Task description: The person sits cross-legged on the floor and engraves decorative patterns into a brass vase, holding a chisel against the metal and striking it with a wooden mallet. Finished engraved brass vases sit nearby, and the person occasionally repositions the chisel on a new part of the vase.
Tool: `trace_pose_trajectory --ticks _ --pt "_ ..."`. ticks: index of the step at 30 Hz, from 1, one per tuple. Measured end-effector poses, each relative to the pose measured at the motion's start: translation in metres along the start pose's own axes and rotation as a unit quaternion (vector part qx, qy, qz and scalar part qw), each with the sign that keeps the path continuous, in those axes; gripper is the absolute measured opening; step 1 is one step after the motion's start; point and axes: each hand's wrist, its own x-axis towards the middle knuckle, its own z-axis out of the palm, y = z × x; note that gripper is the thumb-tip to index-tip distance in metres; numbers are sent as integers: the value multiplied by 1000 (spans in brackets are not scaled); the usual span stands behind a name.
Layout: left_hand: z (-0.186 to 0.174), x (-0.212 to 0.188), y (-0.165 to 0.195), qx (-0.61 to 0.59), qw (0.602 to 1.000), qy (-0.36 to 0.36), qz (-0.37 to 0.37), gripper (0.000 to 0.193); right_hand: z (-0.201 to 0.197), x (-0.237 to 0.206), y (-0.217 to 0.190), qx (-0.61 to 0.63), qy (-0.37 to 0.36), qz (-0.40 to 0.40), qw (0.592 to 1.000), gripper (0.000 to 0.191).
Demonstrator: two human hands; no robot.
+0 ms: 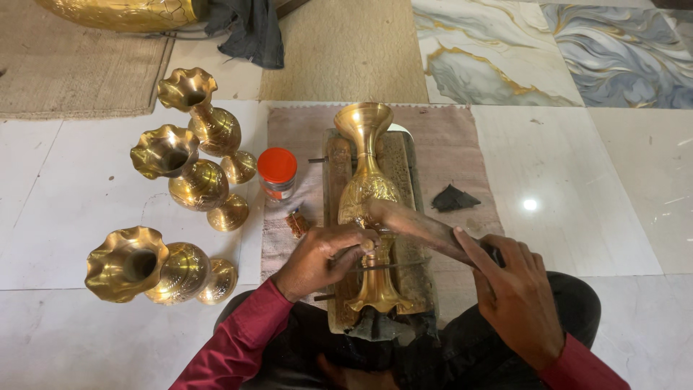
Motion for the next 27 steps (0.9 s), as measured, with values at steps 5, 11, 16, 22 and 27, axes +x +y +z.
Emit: trace_pose_trajectory --ticks 5,11,16,22,27 --pt "-1 6 2 -6 999 -28 -24 37 1 4 7 -25 19 -28 999 67" --pt "-3 5 5 6 999 -30 -18 45 -19 15 0 -55 7 -30 998 67" --pt "-2 2 4 6 1000 -11 8 39 -31 18 -15 137 65 -43 987 66" --pt "-1 -1 2 17 1000 -10 -20 33 -32 20 -27 77 38 -52 995 66" --pt "0 1 0 16 999 -30 -11 41 -32 18 -27 -45 14 -75 996 76"
